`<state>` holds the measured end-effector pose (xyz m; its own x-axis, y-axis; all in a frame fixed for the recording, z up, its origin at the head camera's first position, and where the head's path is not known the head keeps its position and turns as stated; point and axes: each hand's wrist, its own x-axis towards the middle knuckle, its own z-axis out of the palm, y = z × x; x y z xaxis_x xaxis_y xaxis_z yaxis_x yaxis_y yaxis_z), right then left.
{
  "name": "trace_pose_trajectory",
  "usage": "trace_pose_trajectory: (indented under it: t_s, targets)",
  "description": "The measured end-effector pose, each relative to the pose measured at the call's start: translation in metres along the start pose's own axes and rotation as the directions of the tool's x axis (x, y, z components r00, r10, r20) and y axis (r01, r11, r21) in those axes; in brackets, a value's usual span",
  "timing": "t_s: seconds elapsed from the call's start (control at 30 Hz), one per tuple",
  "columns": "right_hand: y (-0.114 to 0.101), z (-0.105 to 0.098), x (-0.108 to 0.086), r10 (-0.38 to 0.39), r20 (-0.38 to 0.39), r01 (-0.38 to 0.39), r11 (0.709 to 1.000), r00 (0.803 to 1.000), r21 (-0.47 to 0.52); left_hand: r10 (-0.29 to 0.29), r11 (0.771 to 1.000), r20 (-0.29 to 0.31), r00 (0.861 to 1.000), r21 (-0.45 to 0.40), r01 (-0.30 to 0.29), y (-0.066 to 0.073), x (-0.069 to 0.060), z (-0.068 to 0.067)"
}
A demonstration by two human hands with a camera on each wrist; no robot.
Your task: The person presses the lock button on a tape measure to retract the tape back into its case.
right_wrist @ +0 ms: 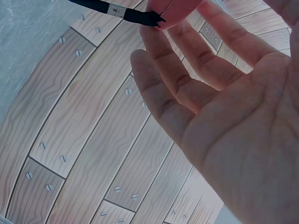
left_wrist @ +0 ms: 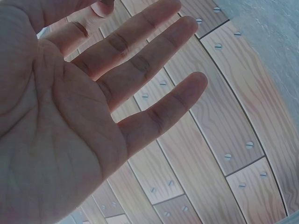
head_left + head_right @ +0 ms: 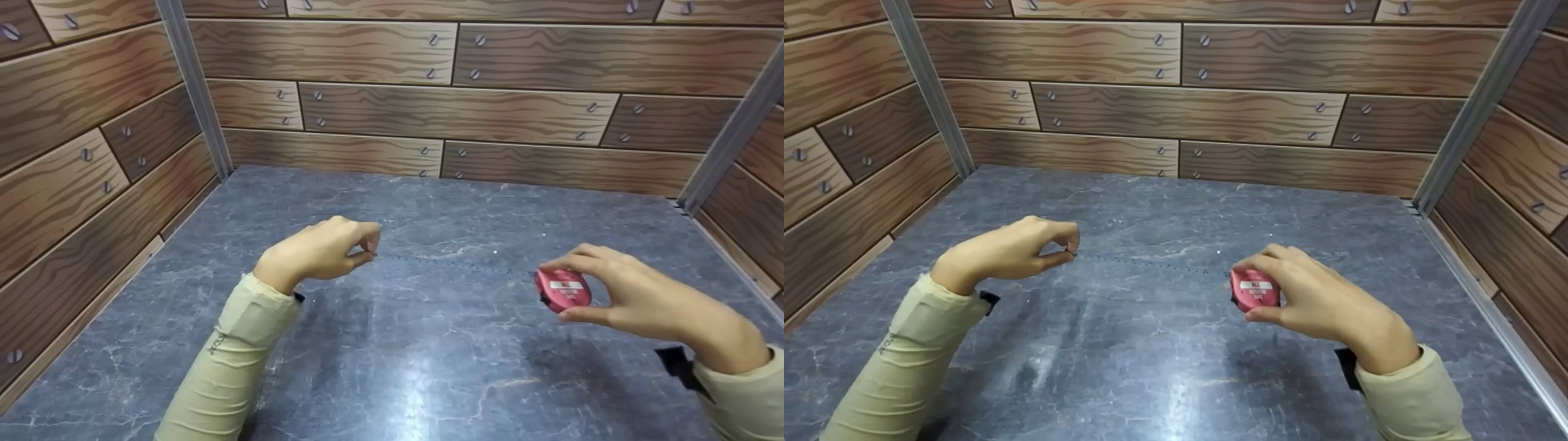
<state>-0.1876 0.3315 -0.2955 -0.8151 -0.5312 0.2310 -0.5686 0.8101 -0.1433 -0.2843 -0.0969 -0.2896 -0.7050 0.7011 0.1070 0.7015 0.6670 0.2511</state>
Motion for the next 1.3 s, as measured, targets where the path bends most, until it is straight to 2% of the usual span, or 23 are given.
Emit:
trace_pose_trajectory:
  t_s: [0.33,0.7,0.9,1.3]
  targets:
    - [-0.003,0.003,-0.001,-0.035,-0.032,0.035,0.999,0.999,-0.010,-0.014,1.000,0.012,1.000,-0.003,0.014,0.003,0.000,0.001]
    - [-0.005,0.005,-0.002,-0.057,-0.044,0.057,0.998,0.997,-0.005,0.030,0.999,0.018,0.999,-0.026,-0.029,0.008,-0.003,-0.001]
    - [-0.007,0.006,-0.001,-0.053,-0.035,0.053,0.999,0.998,-0.002,0.086,0.996,0.004,0.996,-0.023,-0.086,0.007,-0.002,0.000]
    - [-0.011,0.004,0.002,-0.055,-0.005,0.055,0.998,0.998,0.010,0.095,0.995,0.003,0.996,-0.028,-0.094,0.008,-0.002,0.000]
